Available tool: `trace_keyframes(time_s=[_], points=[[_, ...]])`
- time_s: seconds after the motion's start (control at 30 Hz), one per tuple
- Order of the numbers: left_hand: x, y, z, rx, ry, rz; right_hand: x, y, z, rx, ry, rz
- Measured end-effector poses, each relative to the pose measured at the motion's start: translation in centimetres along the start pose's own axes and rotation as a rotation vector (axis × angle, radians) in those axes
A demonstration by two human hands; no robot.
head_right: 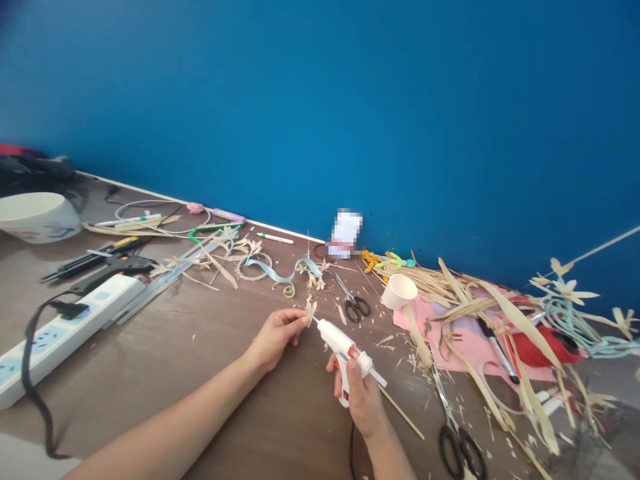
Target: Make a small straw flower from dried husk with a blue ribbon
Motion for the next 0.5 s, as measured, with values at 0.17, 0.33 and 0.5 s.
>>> trace_keyframes(time_s=[0.17,0.33,0.5], points=[[0.05,0.05,-0.04,-0.021,-0.007,0.001,-0.03,-0.41,-0.28,0.054,0.02,-0.009],[-0.01,-0.15,0.02,-0.014,-0.011,-0.001,0.14,-0.56,-0.34,0.063,0.078,-0.001],[-0.01,-0.2,-0.04,-0.017,-0.025,0.005,0.16,-0.37,-0.11,0.092,0.049,0.024]])
Point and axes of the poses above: each hand's wrist, its own x-axis away from the middle knuckle, its own z-axis out of the back of the hand, y = z × x, the point moved 1 cm from there along -x, towards the middle knuckle, and after that the axes turned 2 degrees about -z, right-handed, at the moved point
